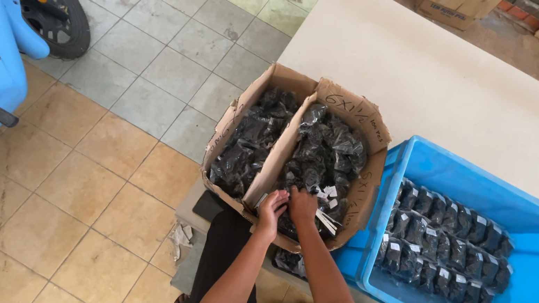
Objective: The person sorts small black components in plastic bags from a cardboard box into a blue crate by hand.
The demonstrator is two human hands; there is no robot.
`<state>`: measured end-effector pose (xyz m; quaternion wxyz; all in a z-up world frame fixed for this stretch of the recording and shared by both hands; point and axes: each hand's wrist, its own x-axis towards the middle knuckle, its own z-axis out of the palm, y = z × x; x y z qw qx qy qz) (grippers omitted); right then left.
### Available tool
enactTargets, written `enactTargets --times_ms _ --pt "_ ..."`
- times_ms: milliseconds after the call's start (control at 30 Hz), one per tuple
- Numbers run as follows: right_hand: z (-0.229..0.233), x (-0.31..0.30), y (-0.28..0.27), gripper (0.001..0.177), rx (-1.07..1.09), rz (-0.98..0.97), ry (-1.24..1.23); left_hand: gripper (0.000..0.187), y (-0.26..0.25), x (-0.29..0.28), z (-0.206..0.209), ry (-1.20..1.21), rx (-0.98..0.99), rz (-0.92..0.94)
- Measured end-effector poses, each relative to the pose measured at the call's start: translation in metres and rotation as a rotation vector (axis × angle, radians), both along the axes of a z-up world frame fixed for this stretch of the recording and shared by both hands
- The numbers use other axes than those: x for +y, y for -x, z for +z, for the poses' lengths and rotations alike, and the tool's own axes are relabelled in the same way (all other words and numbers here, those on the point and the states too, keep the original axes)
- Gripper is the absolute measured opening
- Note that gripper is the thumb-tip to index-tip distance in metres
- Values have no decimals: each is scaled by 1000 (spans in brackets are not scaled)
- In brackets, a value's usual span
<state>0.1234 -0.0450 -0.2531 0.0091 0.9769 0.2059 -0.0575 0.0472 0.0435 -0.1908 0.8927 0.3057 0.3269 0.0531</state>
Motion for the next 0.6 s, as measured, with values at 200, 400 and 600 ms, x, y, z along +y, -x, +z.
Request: enactTargets --times_ms 200,400,600 --pt "42 -5 15 35 -61 -165 -306 40 2 -1 0 -48 -1 3" --pt "145 -9 42 49 -66 -577 -1546 43 6 -5 4 -155 -4 -125" --pt "150 -36 51 74 143 -490 -2035 63 -9 -44 83 -227 -195 -66"
